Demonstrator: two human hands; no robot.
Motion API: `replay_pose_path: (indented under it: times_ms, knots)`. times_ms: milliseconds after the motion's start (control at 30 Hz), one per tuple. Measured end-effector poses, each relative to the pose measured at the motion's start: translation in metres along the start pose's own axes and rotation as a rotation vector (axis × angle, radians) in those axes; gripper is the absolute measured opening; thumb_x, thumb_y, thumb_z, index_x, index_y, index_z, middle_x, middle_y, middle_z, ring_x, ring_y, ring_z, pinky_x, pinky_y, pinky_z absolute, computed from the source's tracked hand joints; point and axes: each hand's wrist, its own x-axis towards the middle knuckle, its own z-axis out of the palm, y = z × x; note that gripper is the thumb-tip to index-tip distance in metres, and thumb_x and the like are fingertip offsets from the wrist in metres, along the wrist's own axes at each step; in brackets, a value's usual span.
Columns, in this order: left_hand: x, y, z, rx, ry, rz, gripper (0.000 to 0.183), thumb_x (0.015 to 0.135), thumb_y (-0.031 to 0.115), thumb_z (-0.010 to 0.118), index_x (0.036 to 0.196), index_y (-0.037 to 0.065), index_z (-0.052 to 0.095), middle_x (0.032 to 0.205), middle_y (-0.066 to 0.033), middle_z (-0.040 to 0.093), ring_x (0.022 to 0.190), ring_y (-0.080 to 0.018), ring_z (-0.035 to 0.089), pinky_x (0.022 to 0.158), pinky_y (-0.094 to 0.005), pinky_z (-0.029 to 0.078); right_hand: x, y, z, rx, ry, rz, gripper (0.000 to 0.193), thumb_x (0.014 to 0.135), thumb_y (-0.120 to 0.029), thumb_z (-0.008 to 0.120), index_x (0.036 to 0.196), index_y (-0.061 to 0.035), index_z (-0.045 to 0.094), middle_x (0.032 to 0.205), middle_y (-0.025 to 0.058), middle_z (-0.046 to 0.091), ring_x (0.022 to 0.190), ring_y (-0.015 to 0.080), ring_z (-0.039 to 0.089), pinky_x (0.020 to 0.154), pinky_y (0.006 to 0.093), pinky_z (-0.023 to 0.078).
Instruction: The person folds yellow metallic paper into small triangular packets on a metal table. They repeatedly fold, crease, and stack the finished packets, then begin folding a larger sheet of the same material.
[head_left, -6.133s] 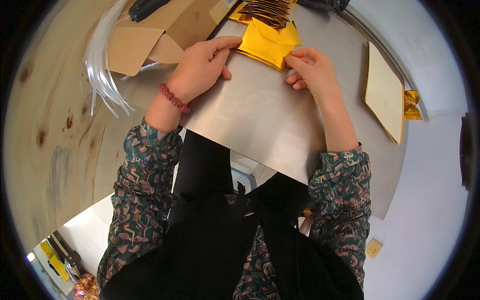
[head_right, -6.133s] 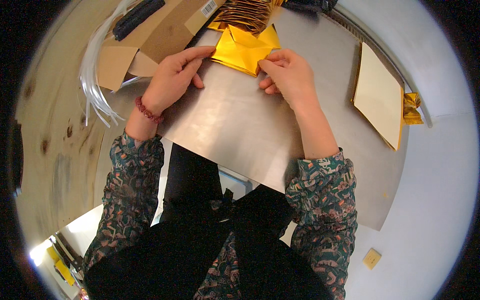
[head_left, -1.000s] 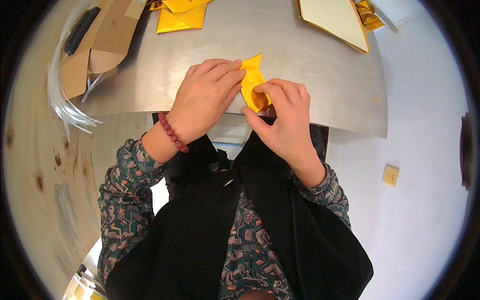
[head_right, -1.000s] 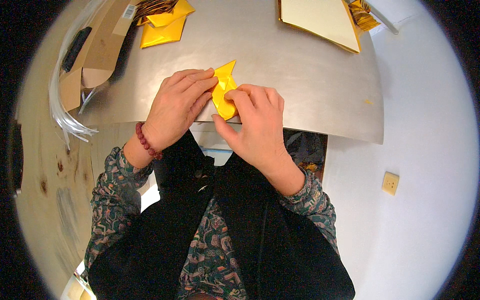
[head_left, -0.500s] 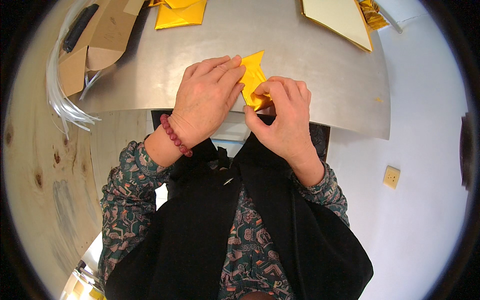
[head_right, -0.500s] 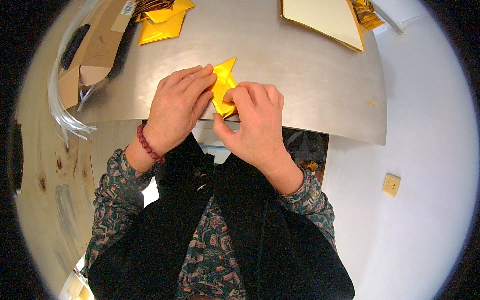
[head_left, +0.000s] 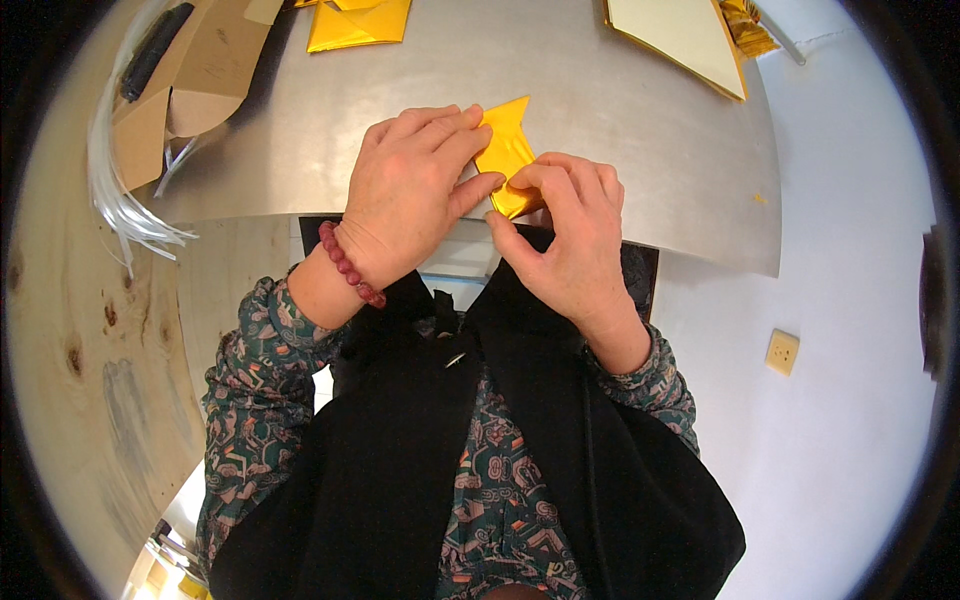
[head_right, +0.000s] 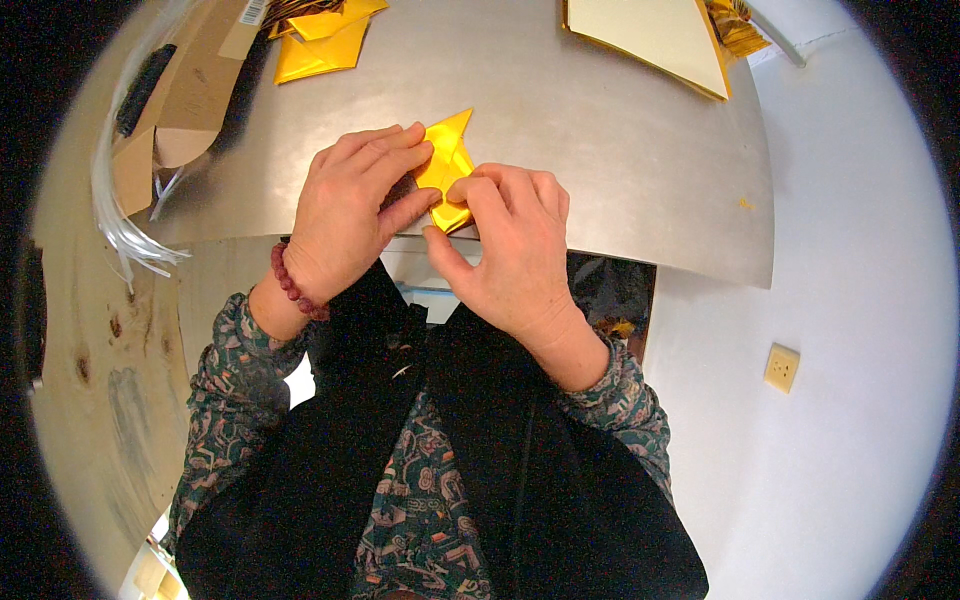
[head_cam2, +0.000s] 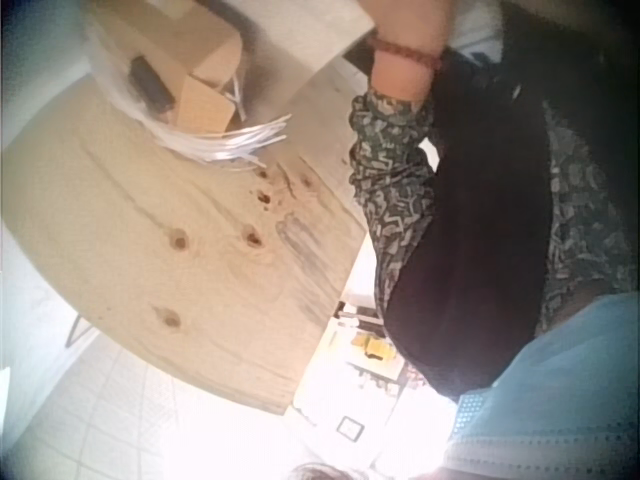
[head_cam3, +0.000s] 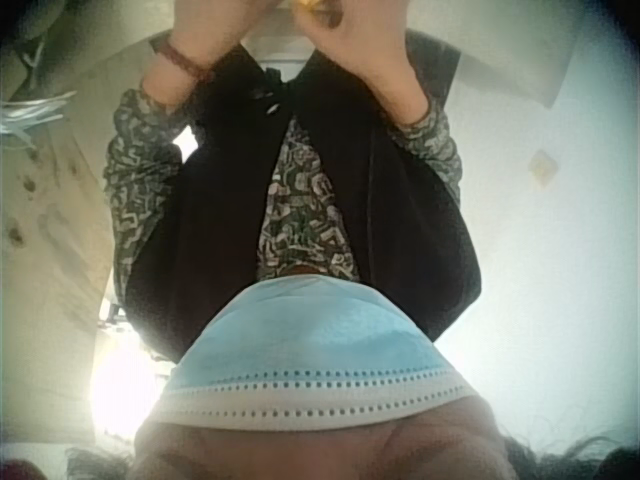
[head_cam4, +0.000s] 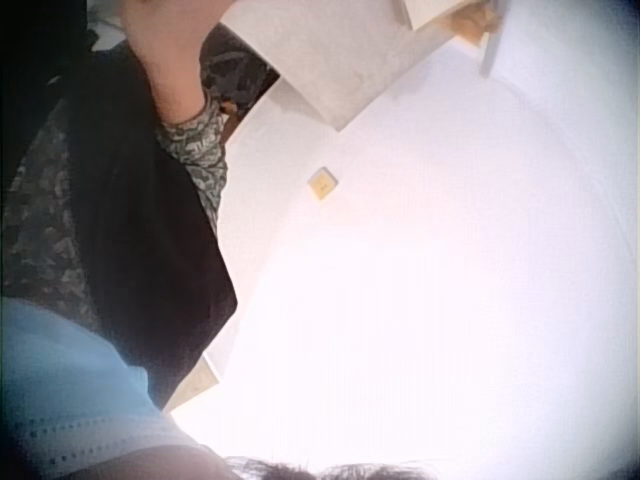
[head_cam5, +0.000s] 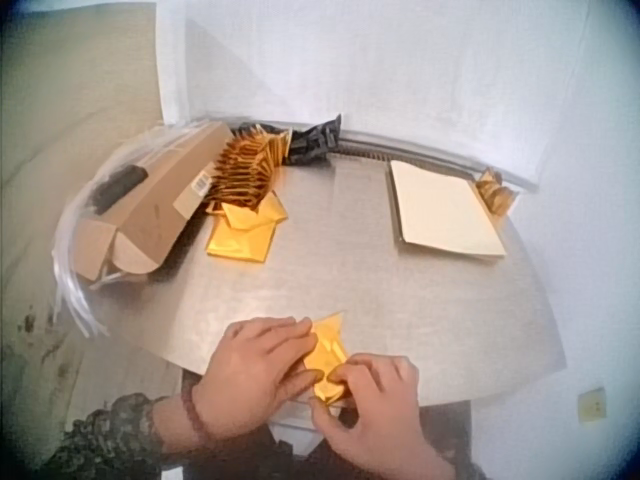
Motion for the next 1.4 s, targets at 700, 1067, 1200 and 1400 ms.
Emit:
replay_pose_path:
  times_ms: [700,1067,1200,1400]
  knots:
    - [0.001,0.003,0.001,0.042,-0.004,0.011,0.039,0.095,0.034,0.078,0.124,0.008,0.075,0.140,-0.0073,0.072,0.128,-0.0270,0.064,0.108,-0.0444,0.047,-0.034,-0.021,-0.023,-0.131,-0.167,-0.041,0.054,0.087,-0.008,0.078,0.140,-0.0100,0.071,0.144,0.0041,0.068,0.139,0.0273,0.057,0.123,0.0516,0.037]
    - [0.002,0.004,-0.004,0.030,-0.046,0.021,0.051,0.089,0.035,0.086,0.128,0.004,0.074,0.142,-0.0115,0.071,0.132,-0.0298,0.063,0.110,-0.0448,0.045,-0.047,-0.022,-0.016,-0.111,-0.133,-0.029,0.057,0.088,-0.001,0.071,0.145,-0.0068,0.067,0.150,0.0098,0.062,0.143,0.0299,0.055,0.123,0.0522,0.039]
    - [0.003,0.004,-0.010,0.038,-0.079,0.034,0.057,0.085,0.032,0.090,0.131,0.004,0.071,0.144,-0.0134,0.070,0.131,-0.0337,0.064,0.111,-0.0460,0.048,-0.047,-0.018,-0.016,-0.019,-0.122,-0.013,0.059,0.086,0.002,0.072,0.144,-0.0065,0.066,0.149,0.0128,0.061,0.144,0.0326,0.055,0.123,0.0534,0.040]
    - [0.002,0.006,-0.014,0.029,-0.077,0.040,0.055,0.088,0.034,0.086,0.129,0.001,0.072,0.143,-0.0154,0.070,0.134,-0.0321,0.061,0.112,-0.0452,0.044,-0.048,-0.016,-0.016,0.027,-0.112,-0.015,0.063,0.084,0.003,0.076,0.145,-0.0064,0.065,0.149,0.0132,0.061,0.142,0.0344,0.057,0.122,0.0538,0.042]
